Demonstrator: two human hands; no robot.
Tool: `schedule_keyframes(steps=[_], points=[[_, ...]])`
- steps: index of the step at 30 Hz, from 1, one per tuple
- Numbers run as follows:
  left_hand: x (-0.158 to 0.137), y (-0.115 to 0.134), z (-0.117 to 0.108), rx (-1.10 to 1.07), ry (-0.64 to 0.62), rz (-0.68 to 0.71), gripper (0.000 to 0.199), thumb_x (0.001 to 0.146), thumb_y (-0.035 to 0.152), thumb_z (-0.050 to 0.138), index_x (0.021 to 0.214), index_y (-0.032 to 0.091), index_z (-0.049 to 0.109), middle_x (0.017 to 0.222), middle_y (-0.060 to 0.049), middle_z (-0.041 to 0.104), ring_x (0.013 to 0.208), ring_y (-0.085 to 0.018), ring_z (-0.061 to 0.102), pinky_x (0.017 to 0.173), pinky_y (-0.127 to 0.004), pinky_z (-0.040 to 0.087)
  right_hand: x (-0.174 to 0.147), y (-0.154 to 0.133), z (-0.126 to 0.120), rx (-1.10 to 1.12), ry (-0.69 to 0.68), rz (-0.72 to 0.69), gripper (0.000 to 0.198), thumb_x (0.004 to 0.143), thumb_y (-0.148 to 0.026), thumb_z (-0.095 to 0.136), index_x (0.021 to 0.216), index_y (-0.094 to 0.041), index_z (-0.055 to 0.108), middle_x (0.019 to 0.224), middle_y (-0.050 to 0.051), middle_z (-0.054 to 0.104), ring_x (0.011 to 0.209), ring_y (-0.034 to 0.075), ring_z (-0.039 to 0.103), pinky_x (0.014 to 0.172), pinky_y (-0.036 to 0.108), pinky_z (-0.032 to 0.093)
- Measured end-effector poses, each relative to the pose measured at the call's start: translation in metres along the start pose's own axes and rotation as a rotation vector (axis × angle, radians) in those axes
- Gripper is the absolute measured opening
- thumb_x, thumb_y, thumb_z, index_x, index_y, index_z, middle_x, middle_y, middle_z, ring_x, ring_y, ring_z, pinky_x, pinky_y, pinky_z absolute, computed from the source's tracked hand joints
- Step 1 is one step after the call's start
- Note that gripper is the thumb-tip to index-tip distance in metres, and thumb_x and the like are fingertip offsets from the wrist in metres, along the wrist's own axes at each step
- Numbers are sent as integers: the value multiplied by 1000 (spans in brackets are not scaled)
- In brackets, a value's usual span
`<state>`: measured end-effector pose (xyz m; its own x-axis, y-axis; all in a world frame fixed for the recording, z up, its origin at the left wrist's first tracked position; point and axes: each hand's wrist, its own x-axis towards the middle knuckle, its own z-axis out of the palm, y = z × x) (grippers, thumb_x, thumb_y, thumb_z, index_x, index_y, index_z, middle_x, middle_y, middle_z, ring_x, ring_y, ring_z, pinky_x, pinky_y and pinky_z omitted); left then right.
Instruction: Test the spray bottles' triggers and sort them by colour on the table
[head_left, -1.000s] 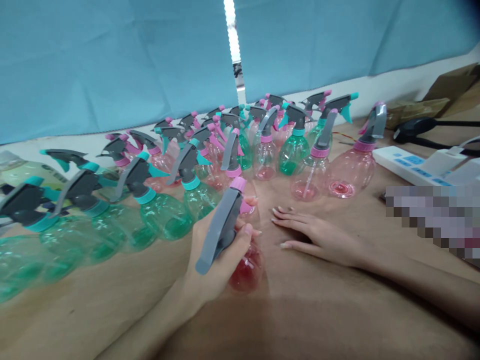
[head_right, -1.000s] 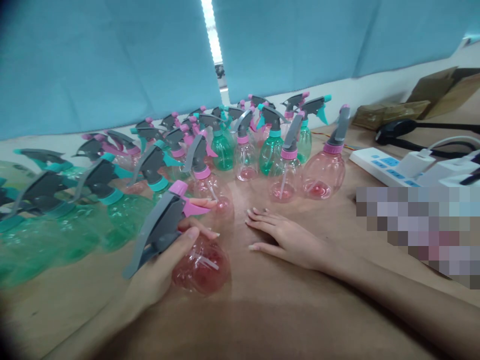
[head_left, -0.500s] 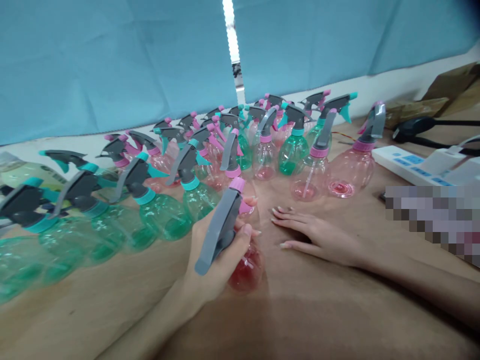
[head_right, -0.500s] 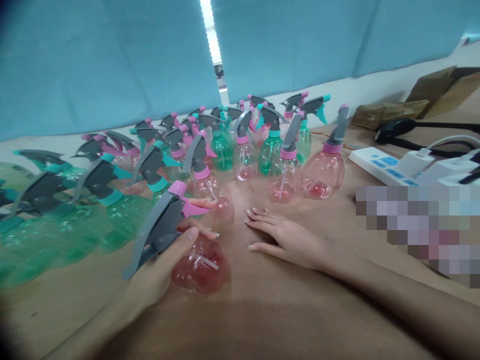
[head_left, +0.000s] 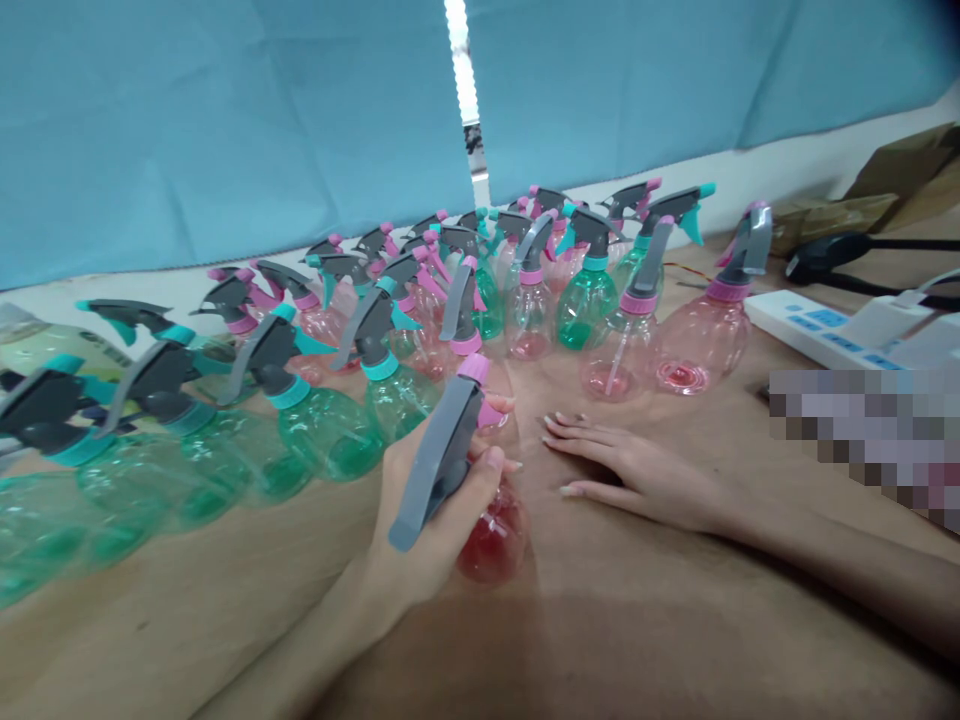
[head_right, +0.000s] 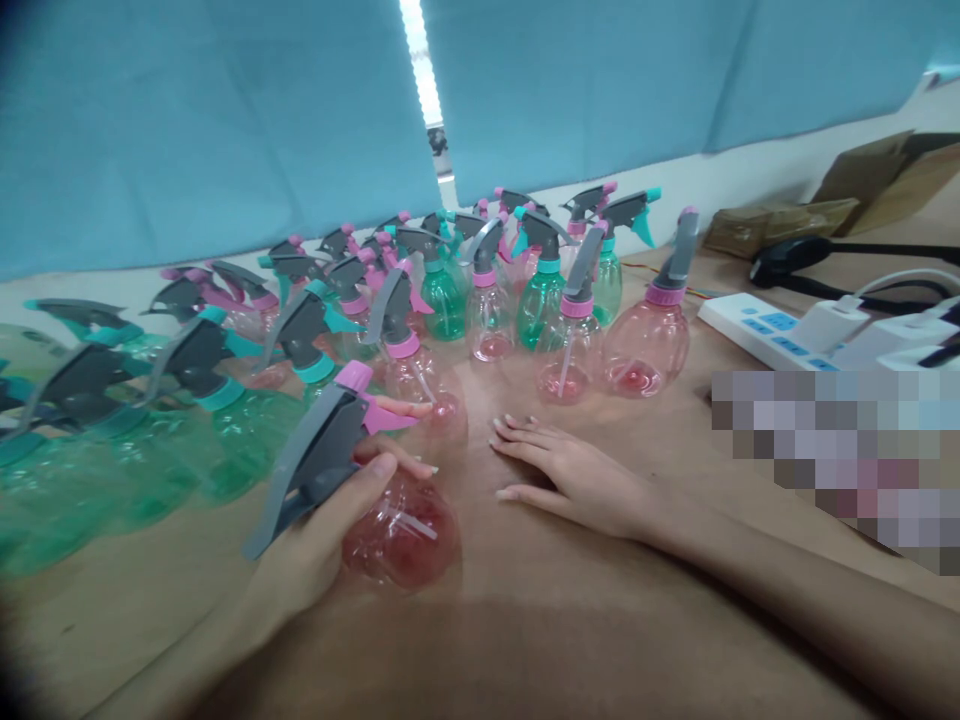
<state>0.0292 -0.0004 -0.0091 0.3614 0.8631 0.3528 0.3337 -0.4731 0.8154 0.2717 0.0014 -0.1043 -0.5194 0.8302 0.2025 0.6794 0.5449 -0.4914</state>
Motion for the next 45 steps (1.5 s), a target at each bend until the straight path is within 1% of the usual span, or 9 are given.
schedule_keyframes(steps=[4,11,16,21,25,28,33,37,45], points=[[-1,-2,0,-28,-3,-24,16,86,29,55,75,22,65,74,0,71,72,-21,71,76,-36,57,0,-2,-1,10,2,8,61,91,-52,50,144,-25,38,148,5,40,139,26,32,114,48,28],[-3,-6,-2,-65,-44,-68,17,87,33,55,80,21,66,85,-3,71,85,-24,73,74,-34,60,0,0,0,17,9,4,60,91,-51,50,145,-27,37,149,4,40,140,26,31,115,49,28],[-3,-8,-2,-91,-70,-93,18,86,32,57,76,21,68,80,-3,69,78,-22,73,69,-33,60,1,-1,0,-1,-4,13,61,92,-52,49,145,-25,36,149,4,39,140,25,30,115,48,27],[-6,-9,-1,-88,-46,-78,22,87,31,53,74,22,69,81,-2,71,84,-23,71,83,-37,55,1,-1,-1,-18,-23,18,61,92,-53,47,145,-24,36,151,4,36,141,24,29,115,48,26],[-4,-7,-2,-66,-58,-68,13,82,25,53,81,23,65,80,-1,71,76,-22,71,73,-36,56,1,0,-1,-20,-27,21,61,92,-54,47,145,-25,37,151,4,36,141,24,29,115,48,27],[-1,-4,-2,-96,-48,-59,10,76,22,56,85,24,60,78,0,69,73,-23,72,70,-36,57,1,-1,-1,-9,-19,21,61,92,-53,48,144,-23,39,149,5,39,140,25,31,115,48,28],[1,-1,-1,-130,-63,-105,8,81,27,56,82,22,61,81,-1,69,73,-22,72,67,-35,58,1,-1,0,-7,-23,32,62,92,-54,47,143,-21,40,151,6,36,140,25,30,115,48,27],[-1,3,1,-47,2,-90,16,81,29,54,71,20,65,76,-2,73,74,-22,72,70,-33,56,1,-2,0,-16,-35,39,64,92,-55,46,144,-20,38,151,6,36,140,25,30,115,47,26],[-2,0,4,-6,45,-57,15,81,27,55,71,20,63,71,-1,74,70,-18,71,67,-29,54,2,-2,-1,-24,-32,24,63,92,-55,45,144,-20,39,150,7,37,141,25,29,115,47,27]])
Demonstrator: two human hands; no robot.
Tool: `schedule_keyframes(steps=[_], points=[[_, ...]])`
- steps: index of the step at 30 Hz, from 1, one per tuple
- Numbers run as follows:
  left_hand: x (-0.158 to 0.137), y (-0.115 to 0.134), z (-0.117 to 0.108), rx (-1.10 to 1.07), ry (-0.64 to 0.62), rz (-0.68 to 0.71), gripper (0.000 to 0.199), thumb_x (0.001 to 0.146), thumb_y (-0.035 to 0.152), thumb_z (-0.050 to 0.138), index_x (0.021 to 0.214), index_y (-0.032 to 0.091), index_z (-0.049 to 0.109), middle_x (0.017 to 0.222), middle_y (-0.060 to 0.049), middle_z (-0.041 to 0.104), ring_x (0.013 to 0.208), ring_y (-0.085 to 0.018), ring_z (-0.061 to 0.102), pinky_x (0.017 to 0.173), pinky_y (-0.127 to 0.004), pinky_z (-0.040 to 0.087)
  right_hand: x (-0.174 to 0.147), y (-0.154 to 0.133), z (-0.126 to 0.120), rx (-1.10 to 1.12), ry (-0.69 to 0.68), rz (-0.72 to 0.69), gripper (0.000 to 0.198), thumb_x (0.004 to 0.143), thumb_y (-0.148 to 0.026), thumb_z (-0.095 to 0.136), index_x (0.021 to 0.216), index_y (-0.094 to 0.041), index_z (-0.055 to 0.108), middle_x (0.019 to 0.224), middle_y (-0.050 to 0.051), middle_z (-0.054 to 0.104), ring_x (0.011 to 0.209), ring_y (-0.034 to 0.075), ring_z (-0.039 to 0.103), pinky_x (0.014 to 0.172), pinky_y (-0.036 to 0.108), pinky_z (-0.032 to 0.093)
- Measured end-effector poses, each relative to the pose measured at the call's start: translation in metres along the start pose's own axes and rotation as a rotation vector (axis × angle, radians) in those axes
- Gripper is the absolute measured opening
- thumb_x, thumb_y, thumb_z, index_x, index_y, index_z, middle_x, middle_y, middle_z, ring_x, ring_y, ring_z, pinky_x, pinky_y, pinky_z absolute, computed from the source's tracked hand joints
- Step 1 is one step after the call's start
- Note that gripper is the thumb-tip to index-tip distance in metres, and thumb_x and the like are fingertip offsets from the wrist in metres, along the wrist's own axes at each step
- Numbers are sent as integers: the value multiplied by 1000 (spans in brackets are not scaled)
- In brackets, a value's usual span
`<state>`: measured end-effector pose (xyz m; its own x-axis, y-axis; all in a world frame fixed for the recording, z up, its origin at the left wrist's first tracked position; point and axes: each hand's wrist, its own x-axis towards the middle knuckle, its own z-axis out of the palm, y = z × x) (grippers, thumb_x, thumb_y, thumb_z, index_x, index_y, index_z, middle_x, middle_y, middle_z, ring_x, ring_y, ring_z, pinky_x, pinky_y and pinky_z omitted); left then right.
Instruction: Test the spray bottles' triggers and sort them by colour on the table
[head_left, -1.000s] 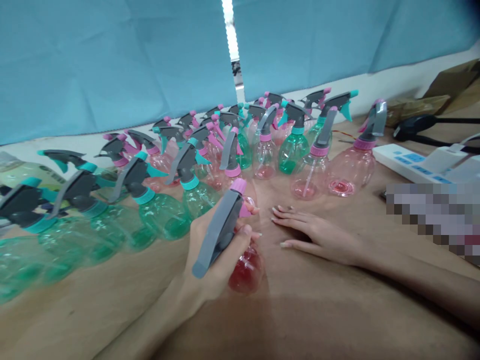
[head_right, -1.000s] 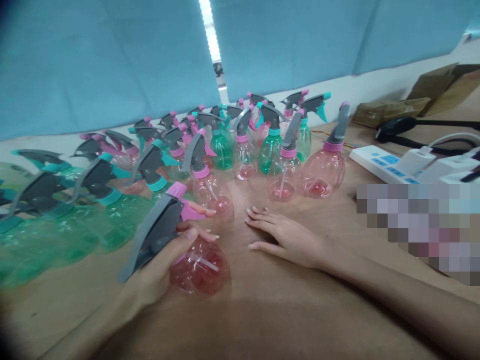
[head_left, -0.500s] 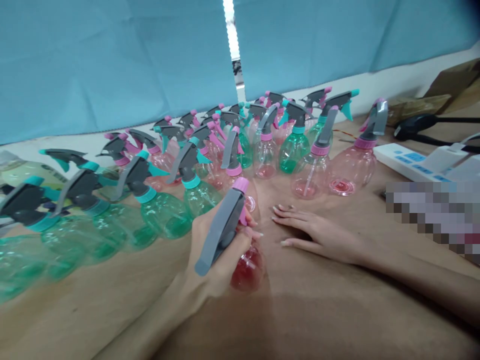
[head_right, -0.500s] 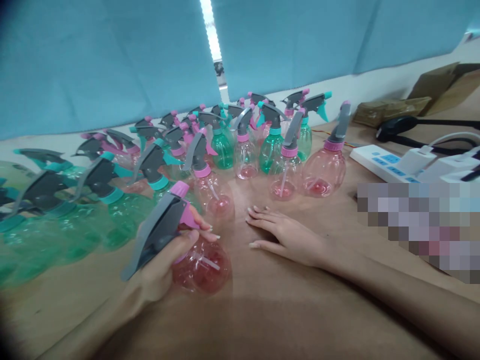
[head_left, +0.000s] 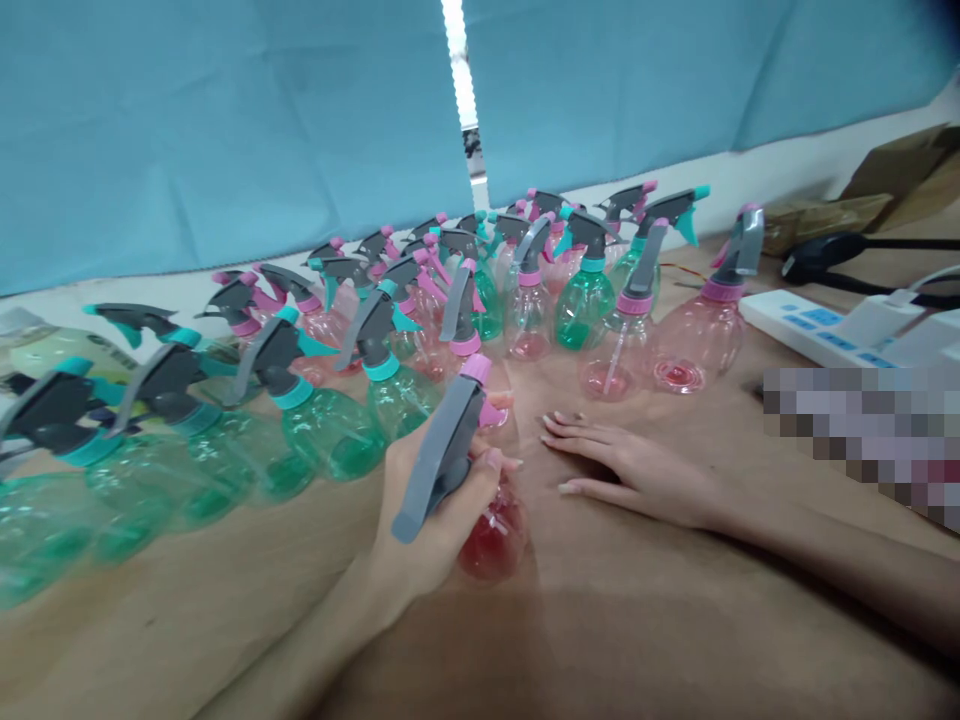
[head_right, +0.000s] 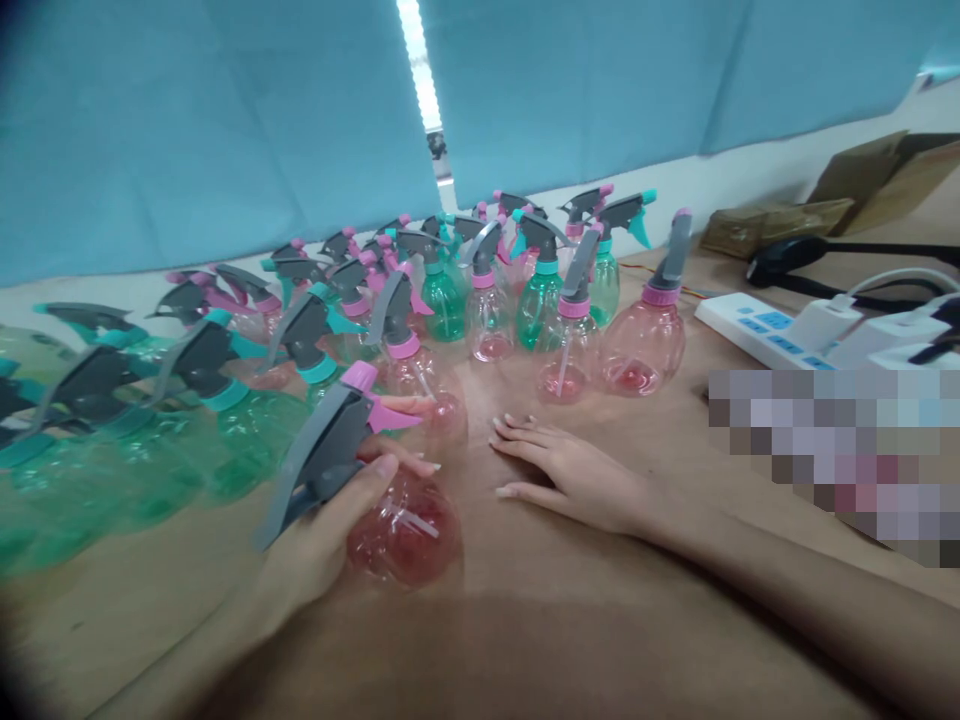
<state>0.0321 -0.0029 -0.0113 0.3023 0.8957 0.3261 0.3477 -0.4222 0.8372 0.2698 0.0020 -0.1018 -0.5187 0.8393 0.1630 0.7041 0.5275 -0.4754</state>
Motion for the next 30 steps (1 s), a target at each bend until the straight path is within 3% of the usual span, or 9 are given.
schedule_keyframes(steps=[11,22,30], points=[[-2,2,-1,30,-5,41,18,84,27,53,72,20,65,72,0,74,68,-18,71,68,-29,55,0,-1,-2,-27,-16,-6,65,93,-56,42,143,-15,39,150,9,36,141,24,29,115,46,26],[2,4,-4,80,-55,-9,17,79,25,51,71,20,66,72,-3,72,65,-20,68,67,-33,54,0,0,-1,-12,0,-4,64,92,-56,44,143,-17,40,150,8,37,140,25,30,115,47,27],[5,10,-3,21,-85,4,20,72,20,51,87,21,66,89,-3,74,94,-23,68,94,-39,49,0,0,0,5,8,-7,64,92,-55,46,143,-17,40,150,8,38,140,25,30,115,47,26]])
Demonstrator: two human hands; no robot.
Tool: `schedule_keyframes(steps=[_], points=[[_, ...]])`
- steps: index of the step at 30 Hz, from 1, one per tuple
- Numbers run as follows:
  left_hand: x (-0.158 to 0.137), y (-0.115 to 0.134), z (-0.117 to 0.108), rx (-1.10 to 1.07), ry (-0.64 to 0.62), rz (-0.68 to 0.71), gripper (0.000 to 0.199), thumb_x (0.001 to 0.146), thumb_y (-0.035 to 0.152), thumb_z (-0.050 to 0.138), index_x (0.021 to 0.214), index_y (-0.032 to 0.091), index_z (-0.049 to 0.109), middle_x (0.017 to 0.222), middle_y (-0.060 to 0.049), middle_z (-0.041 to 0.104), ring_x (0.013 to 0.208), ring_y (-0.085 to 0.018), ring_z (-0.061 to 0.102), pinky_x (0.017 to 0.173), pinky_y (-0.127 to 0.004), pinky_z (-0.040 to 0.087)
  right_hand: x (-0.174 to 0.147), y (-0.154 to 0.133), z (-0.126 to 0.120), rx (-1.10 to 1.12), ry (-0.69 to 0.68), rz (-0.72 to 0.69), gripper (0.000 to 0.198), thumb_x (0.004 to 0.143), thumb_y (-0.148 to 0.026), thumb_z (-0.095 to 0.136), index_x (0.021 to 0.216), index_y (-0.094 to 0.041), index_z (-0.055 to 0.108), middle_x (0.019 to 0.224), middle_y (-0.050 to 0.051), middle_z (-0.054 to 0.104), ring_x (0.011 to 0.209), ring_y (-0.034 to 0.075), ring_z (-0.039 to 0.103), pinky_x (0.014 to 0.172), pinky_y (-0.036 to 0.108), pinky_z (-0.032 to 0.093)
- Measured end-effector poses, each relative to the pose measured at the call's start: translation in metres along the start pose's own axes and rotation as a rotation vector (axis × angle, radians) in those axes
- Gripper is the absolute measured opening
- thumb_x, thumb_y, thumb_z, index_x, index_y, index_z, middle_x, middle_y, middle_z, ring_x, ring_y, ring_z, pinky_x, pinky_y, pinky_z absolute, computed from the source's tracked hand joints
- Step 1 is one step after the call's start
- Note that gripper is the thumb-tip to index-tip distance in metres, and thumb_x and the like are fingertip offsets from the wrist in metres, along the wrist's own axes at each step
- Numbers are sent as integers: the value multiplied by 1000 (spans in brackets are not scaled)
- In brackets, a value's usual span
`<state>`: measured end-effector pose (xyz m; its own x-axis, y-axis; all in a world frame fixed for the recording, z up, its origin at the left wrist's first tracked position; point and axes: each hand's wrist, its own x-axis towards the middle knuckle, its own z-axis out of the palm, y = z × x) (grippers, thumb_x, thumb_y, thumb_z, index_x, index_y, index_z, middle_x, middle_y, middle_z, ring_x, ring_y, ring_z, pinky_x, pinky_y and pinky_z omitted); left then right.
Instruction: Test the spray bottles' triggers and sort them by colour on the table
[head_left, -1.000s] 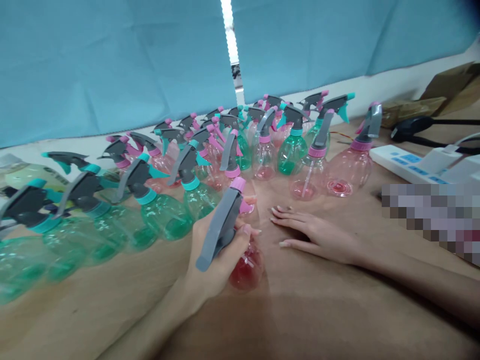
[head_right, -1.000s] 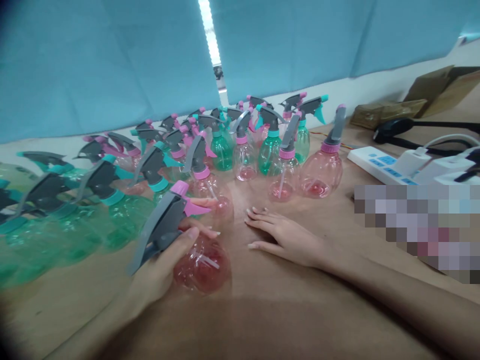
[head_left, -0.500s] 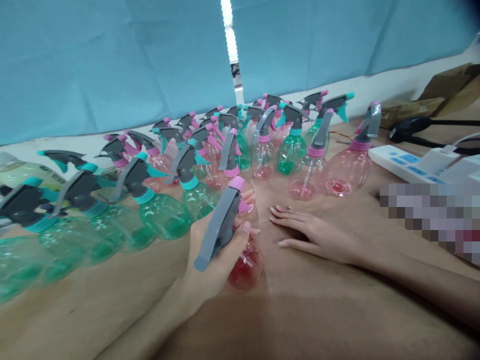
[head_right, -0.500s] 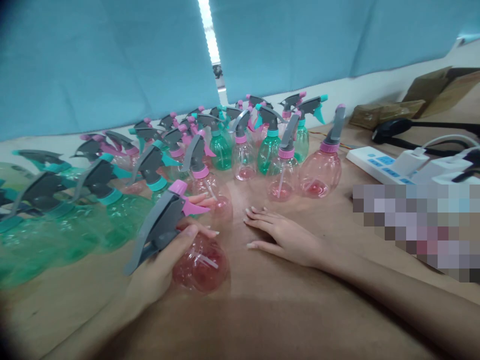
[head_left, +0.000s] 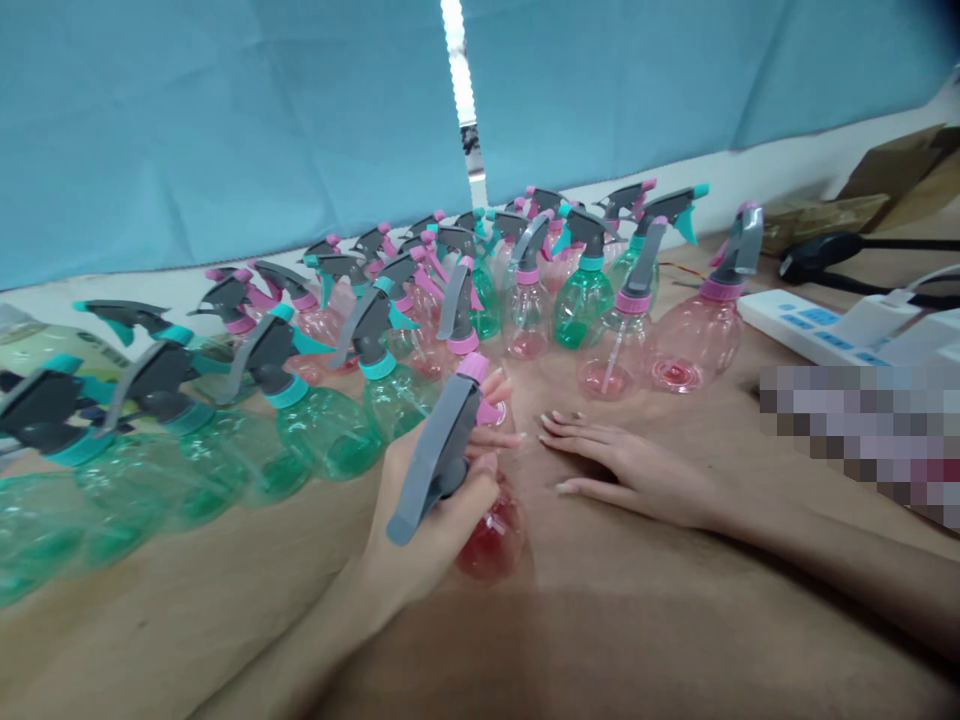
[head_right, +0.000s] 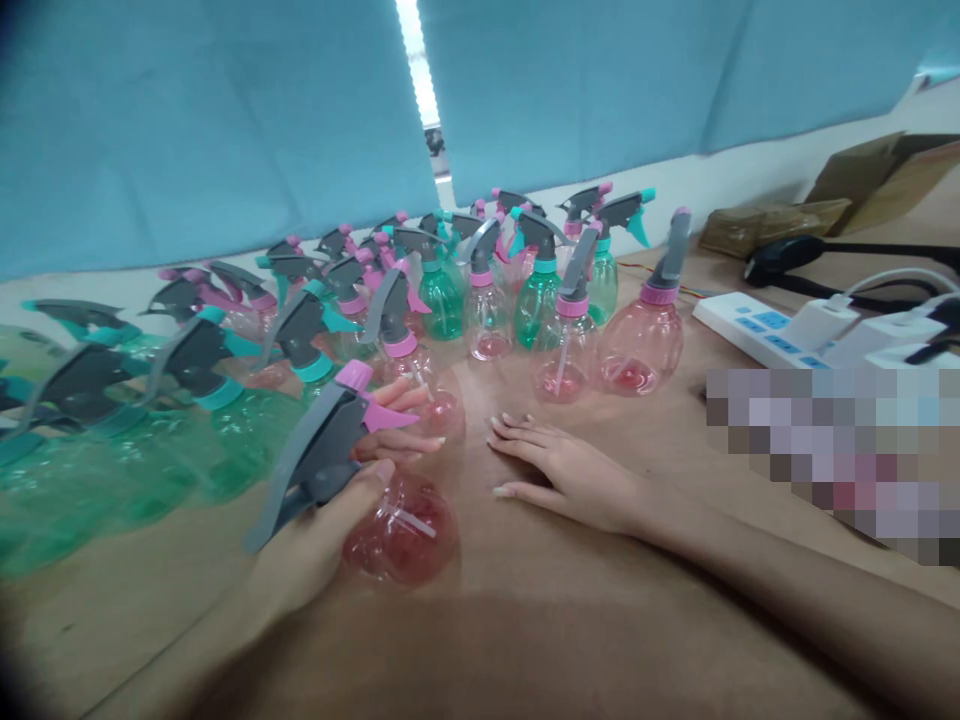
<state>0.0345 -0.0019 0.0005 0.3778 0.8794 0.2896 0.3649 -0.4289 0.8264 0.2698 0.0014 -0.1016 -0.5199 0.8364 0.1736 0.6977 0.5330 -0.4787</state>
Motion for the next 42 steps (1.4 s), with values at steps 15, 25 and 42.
schedule_keyframes(steps=[15,25,42], points=[[0,-4,0,-82,-6,28,14,76,19,53,75,23,66,98,-3,71,114,-24,59,101,-41,46,0,1,0,20,16,-6,61,91,-53,49,144,-24,39,149,6,40,140,25,31,114,48,28],[1,0,0,-52,-12,38,14,77,18,53,73,23,66,103,-3,71,111,-24,61,98,-38,48,0,-1,-1,-2,-4,-5,62,92,-54,46,143,-18,40,149,9,39,140,25,30,115,47,27],[-5,-13,3,-172,20,5,18,86,22,56,103,23,63,78,2,69,75,-17,72,70,-27,58,-1,2,2,30,31,-11,60,91,-52,50,144,-26,38,149,5,40,139,26,32,114,49,28]])
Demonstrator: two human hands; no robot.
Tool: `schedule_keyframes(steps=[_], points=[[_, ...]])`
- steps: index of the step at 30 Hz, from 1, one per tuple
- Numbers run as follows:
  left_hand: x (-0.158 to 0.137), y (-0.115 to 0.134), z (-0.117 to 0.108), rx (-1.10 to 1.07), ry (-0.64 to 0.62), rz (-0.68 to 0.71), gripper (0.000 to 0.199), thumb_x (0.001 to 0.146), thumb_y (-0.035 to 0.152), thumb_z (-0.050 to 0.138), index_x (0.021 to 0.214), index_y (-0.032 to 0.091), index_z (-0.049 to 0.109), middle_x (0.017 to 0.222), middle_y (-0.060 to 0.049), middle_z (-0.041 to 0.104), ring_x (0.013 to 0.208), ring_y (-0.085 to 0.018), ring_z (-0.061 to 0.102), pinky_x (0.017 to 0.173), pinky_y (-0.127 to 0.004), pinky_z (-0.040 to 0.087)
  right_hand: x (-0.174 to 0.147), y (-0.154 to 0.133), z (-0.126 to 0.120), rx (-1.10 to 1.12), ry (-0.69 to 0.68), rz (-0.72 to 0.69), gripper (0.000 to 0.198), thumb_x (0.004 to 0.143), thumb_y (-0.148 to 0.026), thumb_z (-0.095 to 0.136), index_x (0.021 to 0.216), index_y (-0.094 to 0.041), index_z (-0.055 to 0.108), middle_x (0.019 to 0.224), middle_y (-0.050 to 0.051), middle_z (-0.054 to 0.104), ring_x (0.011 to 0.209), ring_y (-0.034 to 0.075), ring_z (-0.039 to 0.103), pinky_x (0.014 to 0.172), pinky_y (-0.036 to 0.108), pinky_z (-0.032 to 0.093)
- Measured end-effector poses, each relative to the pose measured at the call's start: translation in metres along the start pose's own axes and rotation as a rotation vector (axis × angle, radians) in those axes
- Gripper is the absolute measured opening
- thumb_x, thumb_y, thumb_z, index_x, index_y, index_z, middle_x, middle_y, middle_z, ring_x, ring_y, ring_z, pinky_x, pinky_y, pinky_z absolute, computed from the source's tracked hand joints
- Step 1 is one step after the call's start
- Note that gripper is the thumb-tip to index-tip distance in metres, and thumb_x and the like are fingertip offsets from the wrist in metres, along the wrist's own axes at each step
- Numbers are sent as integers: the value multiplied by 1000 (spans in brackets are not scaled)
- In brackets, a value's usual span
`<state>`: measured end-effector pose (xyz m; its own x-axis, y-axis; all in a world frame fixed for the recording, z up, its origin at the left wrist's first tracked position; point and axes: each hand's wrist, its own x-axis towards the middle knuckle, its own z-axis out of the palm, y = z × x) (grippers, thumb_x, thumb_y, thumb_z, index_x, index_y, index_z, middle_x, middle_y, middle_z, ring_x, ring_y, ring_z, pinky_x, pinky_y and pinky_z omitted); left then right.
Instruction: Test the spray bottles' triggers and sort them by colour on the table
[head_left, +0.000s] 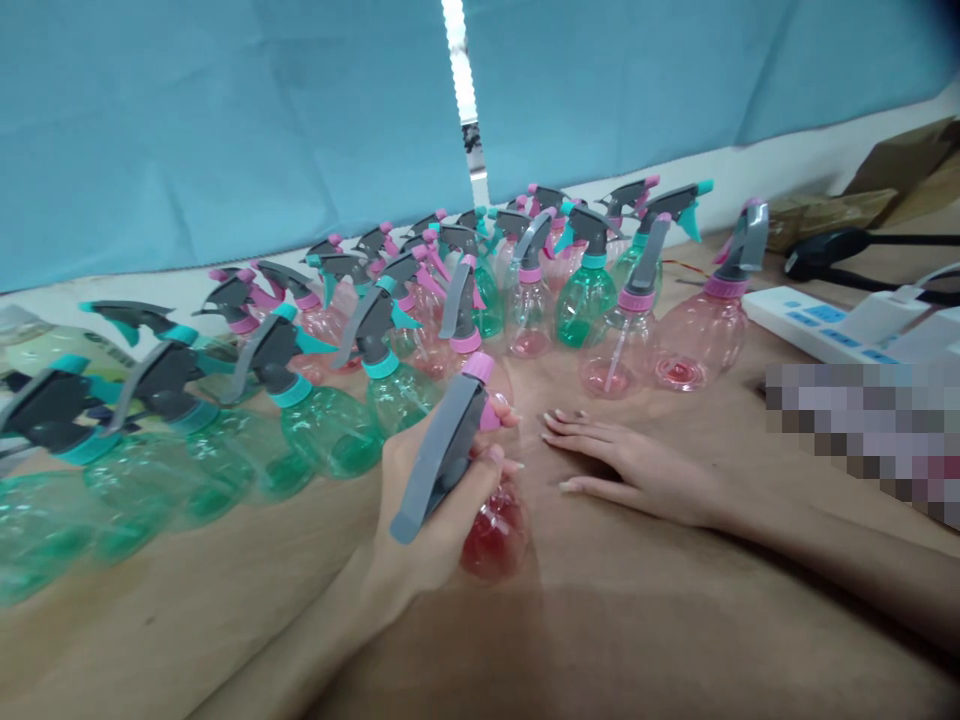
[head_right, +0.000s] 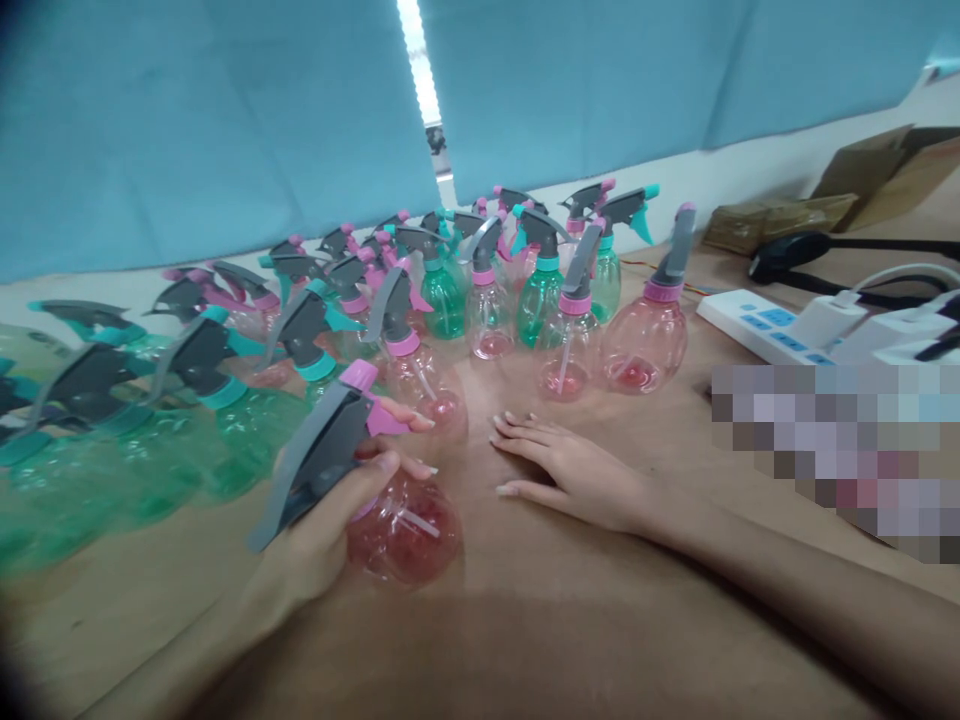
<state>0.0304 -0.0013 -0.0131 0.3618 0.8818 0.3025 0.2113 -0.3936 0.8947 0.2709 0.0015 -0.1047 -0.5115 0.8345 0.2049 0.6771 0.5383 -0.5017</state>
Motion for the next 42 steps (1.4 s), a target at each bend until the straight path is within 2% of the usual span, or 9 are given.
schedule_keyframes(steps=[9,12,15,19,24,30,36,42], points=[[1,3,-1,2,4,-10,8,83,22,59,90,22,62,85,1,66,70,-16,71,66,-26,58,0,0,-1,4,-2,1,60,91,-52,50,144,-25,39,150,6,38,139,26,32,114,49,28],[1,3,-1,19,12,-20,2,82,24,60,84,22,60,80,2,65,69,-16,71,66,-26,58,0,0,0,16,2,-2,60,91,-52,51,144,-25,39,149,6,38,140,26,31,114,49,28],[1,2,-1,23,23,-17,2,81,24,62,81,22,60,79,2,65,68,-16,71,65,-26,59,0,0,1,9,5,-2,60,91,-52,50,144,-26,38,150,5,38,140,26,31,115,49,27],[1,1,-1,30,12,-32,13,83,27,59,95,22,63,75,1,70,72,-20,72,67,-30,59,1,-1,0,-17,-9,1,61,92,-52,48,144,-24,38,149,6,38,140,25,31,115,48,27],[-2,3,0,121,53,-41,10,83,30,57,76,22,60,72,1,71,70,-20,73,68,-30,57,2,-3,-3,-32,-31,-3,62,92,-53,46,144,-21,38,150,7,37,140,25,30,115,48,27],[-3,8,2,169,91,-46,10,82,29,55,76,22,58,72,0,73,72,-21,72,68,-32,55,2,-4,-4,-44,-38,7,62,93,-55,44,144,-19,39,149,7,38,140,24,30,115,46,27],[0,10,1,134,64,-50,6,74,22,54,68,22,56,74,0,74,75,-21,71,74,-33,55,2,-4,-4,-37,-47,10,64,93,-55,43,143,-15,41,149,9,38,141,24,29,116,46,26],[0,13,0,119,41,-76,4,70,22,53,67,22,54,73,-2,73,74,-22,72,71,-34,56,2,-3,-5,-43,-56,17,65,93,-56,42,143,-15,40,150,8,37,141,24,29,115,46,26]])
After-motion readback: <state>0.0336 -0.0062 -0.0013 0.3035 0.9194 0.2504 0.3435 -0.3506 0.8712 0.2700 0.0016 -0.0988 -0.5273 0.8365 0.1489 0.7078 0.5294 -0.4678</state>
